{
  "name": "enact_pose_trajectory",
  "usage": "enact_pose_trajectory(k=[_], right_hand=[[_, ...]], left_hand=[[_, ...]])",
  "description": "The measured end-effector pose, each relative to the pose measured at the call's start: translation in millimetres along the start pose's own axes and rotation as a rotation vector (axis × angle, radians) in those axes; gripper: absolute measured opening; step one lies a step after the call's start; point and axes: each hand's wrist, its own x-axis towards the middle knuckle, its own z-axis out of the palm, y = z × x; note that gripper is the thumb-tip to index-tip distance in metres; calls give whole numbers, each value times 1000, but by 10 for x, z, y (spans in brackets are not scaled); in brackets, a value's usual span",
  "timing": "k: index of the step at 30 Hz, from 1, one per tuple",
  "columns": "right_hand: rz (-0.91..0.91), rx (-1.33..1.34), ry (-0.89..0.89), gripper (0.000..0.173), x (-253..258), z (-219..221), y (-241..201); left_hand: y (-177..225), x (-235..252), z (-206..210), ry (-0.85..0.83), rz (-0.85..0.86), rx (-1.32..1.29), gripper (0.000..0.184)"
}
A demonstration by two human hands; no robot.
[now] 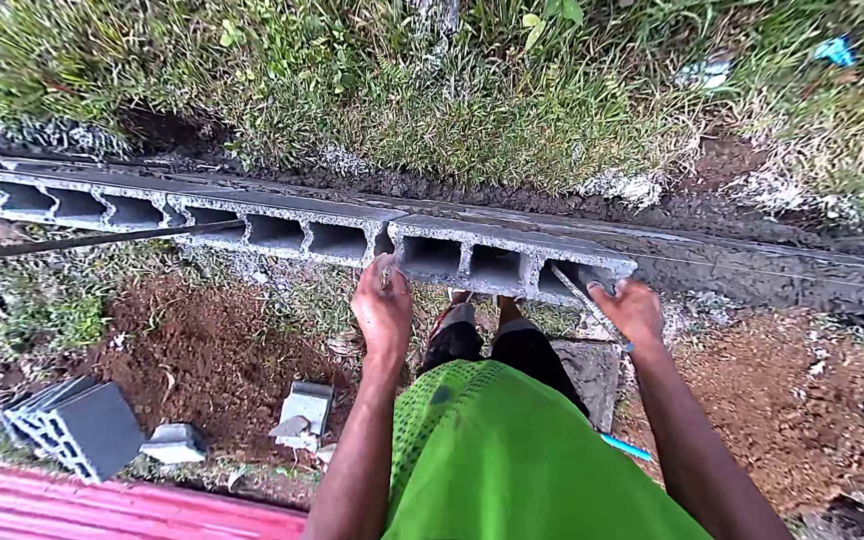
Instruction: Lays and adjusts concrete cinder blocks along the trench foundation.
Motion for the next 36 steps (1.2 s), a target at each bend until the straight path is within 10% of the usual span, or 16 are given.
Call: enact_pose_trajectory(k=[11, 16, 36], right_hand=[[-4, 28, 17, 54, -70, 40, -25], [32, 20, 20, 53, -41, 60, -19], [51, 57, 10, 52, 8, 96, -27]], left_hand=[[-153, 239, 462, -346, -901, -1064, 68], [-139, 348, 646, -209, -934, -1077, 44], [-179, 356, 650, -183, -873, -1058, 48]])
